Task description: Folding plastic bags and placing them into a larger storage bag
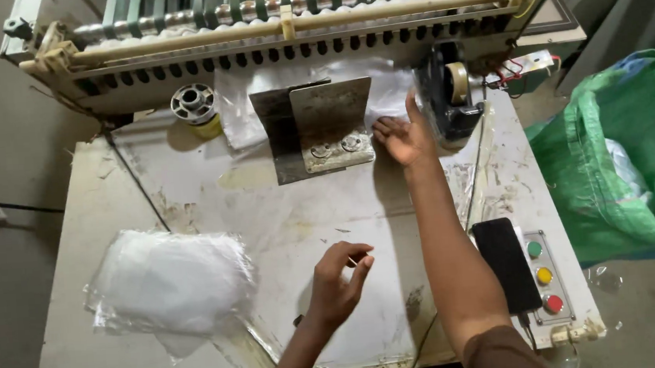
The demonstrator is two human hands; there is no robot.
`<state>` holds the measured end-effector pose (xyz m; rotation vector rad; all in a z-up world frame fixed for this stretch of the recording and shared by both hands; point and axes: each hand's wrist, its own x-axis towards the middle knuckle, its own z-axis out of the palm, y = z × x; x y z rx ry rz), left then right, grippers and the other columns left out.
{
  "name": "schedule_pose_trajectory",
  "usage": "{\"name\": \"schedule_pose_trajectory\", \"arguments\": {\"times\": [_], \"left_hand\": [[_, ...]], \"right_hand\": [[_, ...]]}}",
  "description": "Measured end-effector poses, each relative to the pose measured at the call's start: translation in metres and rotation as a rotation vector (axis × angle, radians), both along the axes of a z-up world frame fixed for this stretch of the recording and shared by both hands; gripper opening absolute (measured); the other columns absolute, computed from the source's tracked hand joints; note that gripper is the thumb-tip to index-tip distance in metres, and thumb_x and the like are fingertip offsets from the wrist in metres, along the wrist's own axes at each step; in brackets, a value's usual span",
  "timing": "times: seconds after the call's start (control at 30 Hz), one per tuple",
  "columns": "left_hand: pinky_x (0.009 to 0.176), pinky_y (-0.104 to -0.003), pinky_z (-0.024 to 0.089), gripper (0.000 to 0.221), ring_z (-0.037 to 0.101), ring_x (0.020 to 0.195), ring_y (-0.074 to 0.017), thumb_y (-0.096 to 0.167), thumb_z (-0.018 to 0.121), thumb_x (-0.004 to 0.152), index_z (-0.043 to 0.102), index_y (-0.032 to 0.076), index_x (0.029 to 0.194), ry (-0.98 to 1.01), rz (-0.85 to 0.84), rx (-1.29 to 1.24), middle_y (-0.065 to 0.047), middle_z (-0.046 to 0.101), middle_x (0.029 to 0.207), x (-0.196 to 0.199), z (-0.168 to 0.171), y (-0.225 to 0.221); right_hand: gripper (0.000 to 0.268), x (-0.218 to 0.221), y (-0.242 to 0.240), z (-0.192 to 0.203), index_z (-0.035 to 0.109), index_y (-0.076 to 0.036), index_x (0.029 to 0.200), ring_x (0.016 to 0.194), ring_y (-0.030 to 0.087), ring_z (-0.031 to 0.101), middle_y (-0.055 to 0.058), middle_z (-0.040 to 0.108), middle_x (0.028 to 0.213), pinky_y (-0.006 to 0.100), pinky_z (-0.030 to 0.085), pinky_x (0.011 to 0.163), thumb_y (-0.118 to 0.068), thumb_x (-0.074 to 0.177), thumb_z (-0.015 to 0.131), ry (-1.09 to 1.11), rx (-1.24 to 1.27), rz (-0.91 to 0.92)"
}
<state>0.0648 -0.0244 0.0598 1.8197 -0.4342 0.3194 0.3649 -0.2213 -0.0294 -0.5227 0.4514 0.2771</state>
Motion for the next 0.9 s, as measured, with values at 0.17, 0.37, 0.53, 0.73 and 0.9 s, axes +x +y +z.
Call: {"name": "schedule_pose_trajectory", "arguments": {"times": [0.17, 0.37, 0.53, 0.73, 0.9], "left_hand": [[0.065, -0.027, 0.052, 0.018, 0.062, 0.075, -0.0132, 0.017, 0.064, 0.099, 0.071, 0.009, 0.114, 0.279, 0.03, -0.046, -0.003, 0.072, 0.096, 0.009, -0.044, 0.009], [0.064, -0.027, 0.054, 0.019, 0.065, 0.072, -0.0134, 0.022, 0.064, 0.099, 0.072, 0.011, 0.113, 0.331, 0.003, 0.085, -0.002, 0.071, 0.089, 0.014, -0.032, 0.012], [0.064, -0.026, 0.055, 0.017, 0.065, 0.072, -0.0118, 0.018, 0.066, 0.098, 0.073, 0.012, 0.111, 0.34, -0.009, 0.065, -0.001, 0.071, 0.089, 0.018, -0.033, 0.01], [0.062, -0.025, 0.053, 0.014, 0.064, 0.071, -0.0114, 0.017, 0.066, 0.096, 0.073, 0.012, 0.107, 0.356, 0.005, 0.039, -0.001, 0.07, 0.086, 0.019, -0.032, 0.009], [0.061, -0.025, 0.052, 0.013, 0.062, 0.067, -0.0123, 0.017, 0.065, 0.096, 0.073, 0.011, 0.106, 0.334, 0.024, 0.038, -0.002, 0.069, 0.085, 0.018, -0.04, 0.009]], "right_hand": [[0.094, 0.039, 0.012, 0.023, 0.063, -0.011, 0.123, 0.111, 0.04, 0.069, 0.019, 0.072, 0.113, 0.063, 0.055, 0.092, -0.043, 0.04, 0.094, 0.053, -0.012, -0.176], [0.071, 0.032, 0.003, -0.003, 0.063, -0.008, 0.097, 0.081, 0.024, 0.054, 0.009, 0.055, 0.083, 0.033, 0.047, 0.08, -0.064, 0.057, 0.084, 0.113, -0.161, 0.008], [0.112, 0.011, 0.02, 0.016, 0.038, -0.004, 0.134, 0.068, 0.018, 0.035, 0.004, 0.035, 0.076, 0.033, 0.037, 0.07, -0.064, 0.052, 0.085, 0.097, -0.168, -0.064], [0.086, 0.052, 0.045, 0.055, 0.07, -0.011, 0.121, 0.112, 0.035, 0.073, 0.018, 0.075, 0.122, 0.056, 0.059, 0.096, -0.053, 0.048, 0.086, 0.07, -0.154, -0.037], [0.046, 0.151, 0.008, -0.079, 0.073, -0.019, 0.102, 0.074, 0.033, 0.071, 0.009, 0.074, 0.09, 0.043, 0.05, 0.052, -0.042, 0.065, 0.089, 0.086, -0.616, 0.112]]}}
